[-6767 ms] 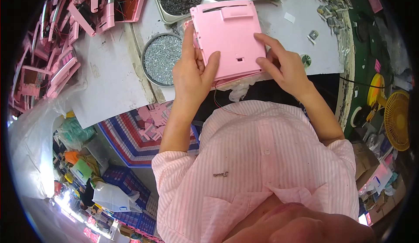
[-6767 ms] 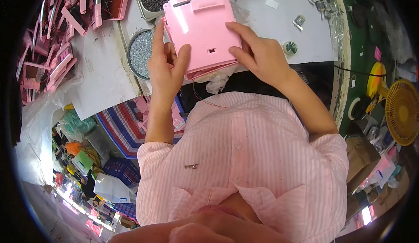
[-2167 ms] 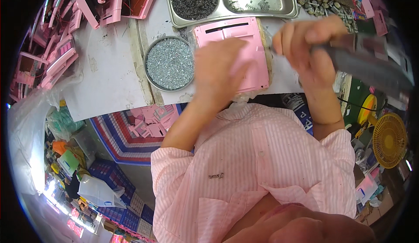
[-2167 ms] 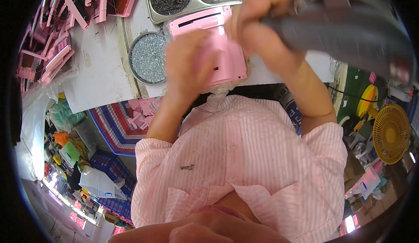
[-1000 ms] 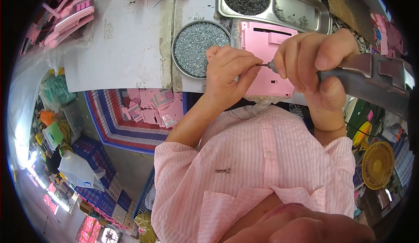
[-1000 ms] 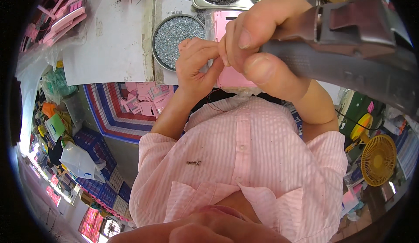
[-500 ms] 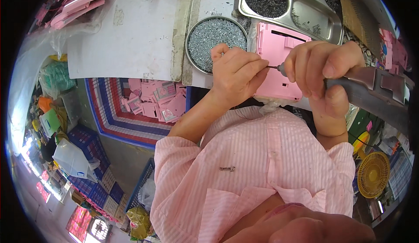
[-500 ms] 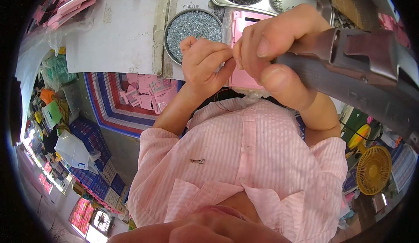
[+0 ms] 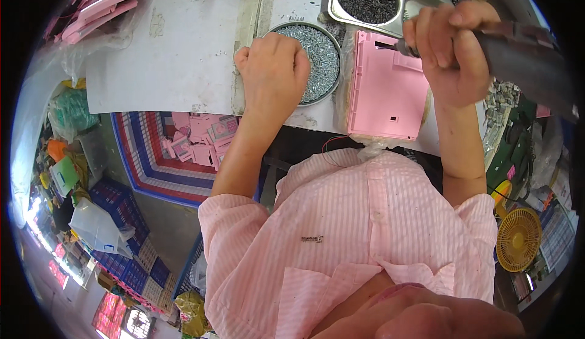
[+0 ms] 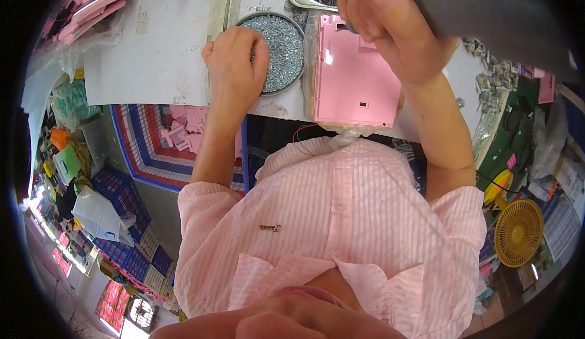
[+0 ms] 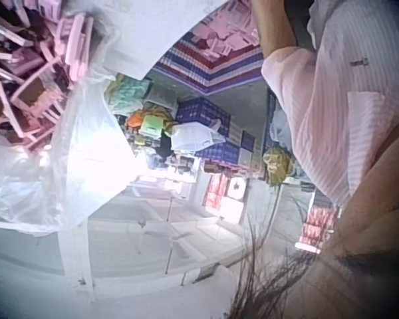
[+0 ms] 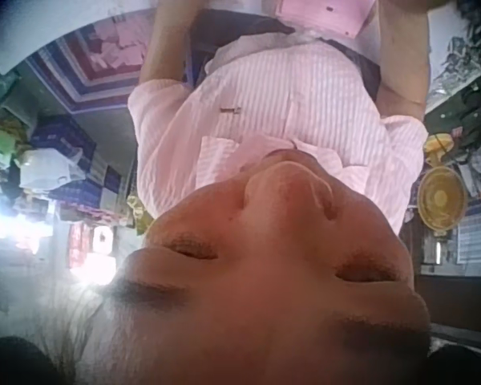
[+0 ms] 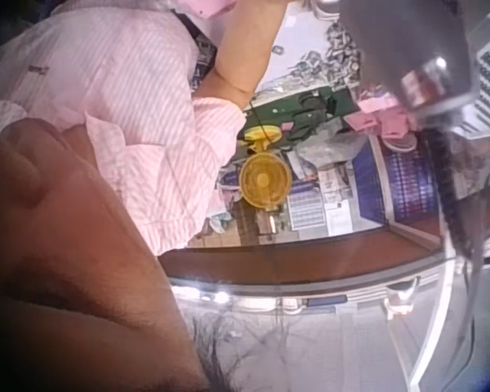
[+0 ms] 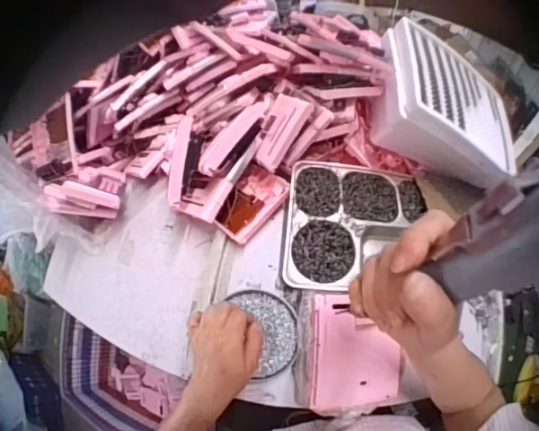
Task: The worker is assembling pink plastic electronic devices by soldering internal wires and using an electric screwdriver to secure the housing.
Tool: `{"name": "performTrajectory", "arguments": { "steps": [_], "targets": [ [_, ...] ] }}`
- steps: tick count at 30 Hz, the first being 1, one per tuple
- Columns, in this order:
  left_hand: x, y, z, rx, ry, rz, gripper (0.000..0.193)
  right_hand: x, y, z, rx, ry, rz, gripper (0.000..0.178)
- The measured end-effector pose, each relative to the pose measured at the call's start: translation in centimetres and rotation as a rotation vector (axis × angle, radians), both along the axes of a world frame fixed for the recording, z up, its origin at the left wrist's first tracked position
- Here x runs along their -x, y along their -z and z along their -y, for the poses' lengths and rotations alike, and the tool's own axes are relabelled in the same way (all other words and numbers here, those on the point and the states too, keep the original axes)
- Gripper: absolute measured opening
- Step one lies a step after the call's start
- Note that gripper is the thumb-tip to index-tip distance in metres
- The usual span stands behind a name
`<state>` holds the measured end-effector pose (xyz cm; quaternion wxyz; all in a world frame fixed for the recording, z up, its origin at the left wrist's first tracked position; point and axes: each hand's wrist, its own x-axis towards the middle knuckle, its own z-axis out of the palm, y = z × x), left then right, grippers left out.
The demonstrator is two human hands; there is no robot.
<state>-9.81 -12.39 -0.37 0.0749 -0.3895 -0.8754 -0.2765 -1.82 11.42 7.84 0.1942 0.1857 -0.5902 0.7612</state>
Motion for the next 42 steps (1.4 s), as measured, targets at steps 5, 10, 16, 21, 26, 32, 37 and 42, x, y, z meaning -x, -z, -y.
{"name": "performTrajectory", "arguments": {
  "steps": [5,10,16,21,26,32,37,42],
  "targets": [
    [-0.9,-0.9,-0.9,-0.208,0.283,0.343,0.004,2.2,2.4,-0.2,0.047,0.006,-0.013,0.019],
    [-3.1,-1.9,-1.0,-0.307,0.476,0.642,0.010,2.2,2.6,0.2,0.122,0.015,0.019,0.013],
    [-4.0,-0.7,-1.1,-0.255,0.460,0.310,0.019,2.3,2.9,-0.2,0.015,-0.003,-0.011,0.018],
    [-4.3,-1.0,-0.9,-0.186,0.426,0.225,0.019,2.5,3.0,0.6,0.032,0.046,0.039,0.009],
    [-4.5,-0.4,-0.9,-0.254,0.412,0.202,0.017,2.8,4.1,1.5,0.003,0.028,0.060,0.008],
    [-4.8,-0.8,-1.1,-0.319,0.327,0.471,0.015,2.7,4.3,1.8,-0.076,0.072,0.084,0.009],
    [-5.1,-0.2,-1.9,-0.417,0.237,0.417,0.018,1.1,0.1,1.9,0.033,-0.105,0.045,0.020],
    [-5.4,0.2,-2.4,-0.484,0.258,0.289,0.023,-1.4,-1.7,3.4,-0.039,-0.144,0.089,0.028]
  ]
}}
